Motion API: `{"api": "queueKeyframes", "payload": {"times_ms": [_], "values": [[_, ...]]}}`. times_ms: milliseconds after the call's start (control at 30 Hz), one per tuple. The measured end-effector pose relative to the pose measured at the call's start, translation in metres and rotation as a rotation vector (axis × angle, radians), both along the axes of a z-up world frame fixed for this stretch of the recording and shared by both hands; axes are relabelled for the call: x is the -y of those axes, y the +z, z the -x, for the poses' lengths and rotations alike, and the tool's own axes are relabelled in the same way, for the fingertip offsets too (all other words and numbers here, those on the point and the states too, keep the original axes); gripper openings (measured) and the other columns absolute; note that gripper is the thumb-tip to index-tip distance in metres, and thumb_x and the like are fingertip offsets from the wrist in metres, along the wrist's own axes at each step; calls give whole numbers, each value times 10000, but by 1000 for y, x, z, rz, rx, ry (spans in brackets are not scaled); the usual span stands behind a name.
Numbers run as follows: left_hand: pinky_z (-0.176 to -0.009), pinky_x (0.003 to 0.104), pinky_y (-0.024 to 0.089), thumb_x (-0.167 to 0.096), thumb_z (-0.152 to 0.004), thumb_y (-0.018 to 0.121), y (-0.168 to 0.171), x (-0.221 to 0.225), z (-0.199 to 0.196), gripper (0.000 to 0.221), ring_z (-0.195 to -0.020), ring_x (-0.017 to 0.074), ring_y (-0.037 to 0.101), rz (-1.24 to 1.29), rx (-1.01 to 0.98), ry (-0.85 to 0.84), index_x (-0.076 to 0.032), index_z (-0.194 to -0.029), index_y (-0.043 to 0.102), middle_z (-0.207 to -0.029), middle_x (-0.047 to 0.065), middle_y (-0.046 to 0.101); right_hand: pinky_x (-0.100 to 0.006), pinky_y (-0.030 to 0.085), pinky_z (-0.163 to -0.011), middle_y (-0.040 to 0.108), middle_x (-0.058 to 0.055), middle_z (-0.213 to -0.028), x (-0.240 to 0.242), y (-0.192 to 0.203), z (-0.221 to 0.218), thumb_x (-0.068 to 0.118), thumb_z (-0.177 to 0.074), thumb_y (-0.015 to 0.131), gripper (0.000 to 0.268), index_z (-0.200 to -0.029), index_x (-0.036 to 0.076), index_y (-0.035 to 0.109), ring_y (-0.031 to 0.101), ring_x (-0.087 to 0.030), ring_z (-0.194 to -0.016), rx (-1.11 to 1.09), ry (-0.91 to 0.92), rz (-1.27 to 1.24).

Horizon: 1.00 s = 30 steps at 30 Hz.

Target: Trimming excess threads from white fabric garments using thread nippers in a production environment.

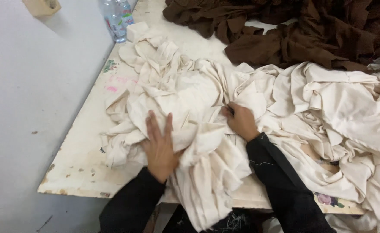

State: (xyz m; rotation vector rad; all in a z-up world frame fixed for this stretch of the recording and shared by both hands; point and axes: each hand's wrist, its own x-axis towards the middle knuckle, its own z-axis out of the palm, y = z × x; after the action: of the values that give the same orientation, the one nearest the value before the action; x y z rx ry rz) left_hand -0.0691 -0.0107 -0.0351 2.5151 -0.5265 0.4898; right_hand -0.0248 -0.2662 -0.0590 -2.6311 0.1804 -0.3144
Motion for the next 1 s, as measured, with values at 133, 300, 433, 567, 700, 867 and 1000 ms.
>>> {"api": "queueKeyframes", "payload": {"times_ms": [133,300,433,567,700,867,1000], "values": [[-694,620,412,-478,-774,440,-46,27,-74,753,-1284,415,85,-517,-125,139,-307,-1374,19,-1400,249,30,-494,446,-734,628,-160,-783,24,-11,-26,295,-799,564,220,-920,114,592,581,-402,-838,76,-125,-54],[-732,592,412,-502,-778,435,-24,57,-125,798,-1307,386,8,-575,-171,157,-307,-1373,-60,-1416,215,-26,-480,452,-757,623,-175,-825,37,-15,-71,318,-844,514,253,-952,106,597,577,-380,-867,144,-228,-116],[-775,530,393,-519,-756,440,-38,63,-159,772,-1291,332,95,-346,-37,89,-291,-1373,36,-1380,161,87,-481,463,-733,621,-192,-804,38,-20,-93,243,-793,544,255,-943,55,629,590,-384,-832,164,-304,-84],[-793,498,417,-496,-583,613,-86,65,-213,729,-1207,278,269,20,31,26,-276,-1226,348,-1208,55,326,-479,453,-744,624,-197,-795,40,-14,-100,317,-834,521,324,-947,35,634,590,-389,-823,187,-330,-169],[-784,405,417,-450,-557,644,-95,66,-215,578,-1111,218,376,119,54,34,-273,-1056,413,-996,-24,418,-471,446,-736,636,-164,-762,48,-19,-106,250,-770,566,232,-899,80,657,592,-375,-824,194,-398,-306],[-897,426,336,-397,-686,602,-75,65,-203,431,-1190,195,297,295,-24,16,-321,-1075,432,-1162,-25,391,-269,434,-733,612,-33,-658,50,0,-104,108,-678,647,176,-840,162,689,552,-150,-687,453,-343,-756],[-1002,324,226,-332,-709,509,-93,52,-244,404,-1173,239,370,662,61,-352,-202,-1090,547,-1110,69,501,-260,446,-690,627,-52,-681,33,46,-78,83,-709,648,162,-850,154,685,547,-129,-666,546,-259,-751]]}}
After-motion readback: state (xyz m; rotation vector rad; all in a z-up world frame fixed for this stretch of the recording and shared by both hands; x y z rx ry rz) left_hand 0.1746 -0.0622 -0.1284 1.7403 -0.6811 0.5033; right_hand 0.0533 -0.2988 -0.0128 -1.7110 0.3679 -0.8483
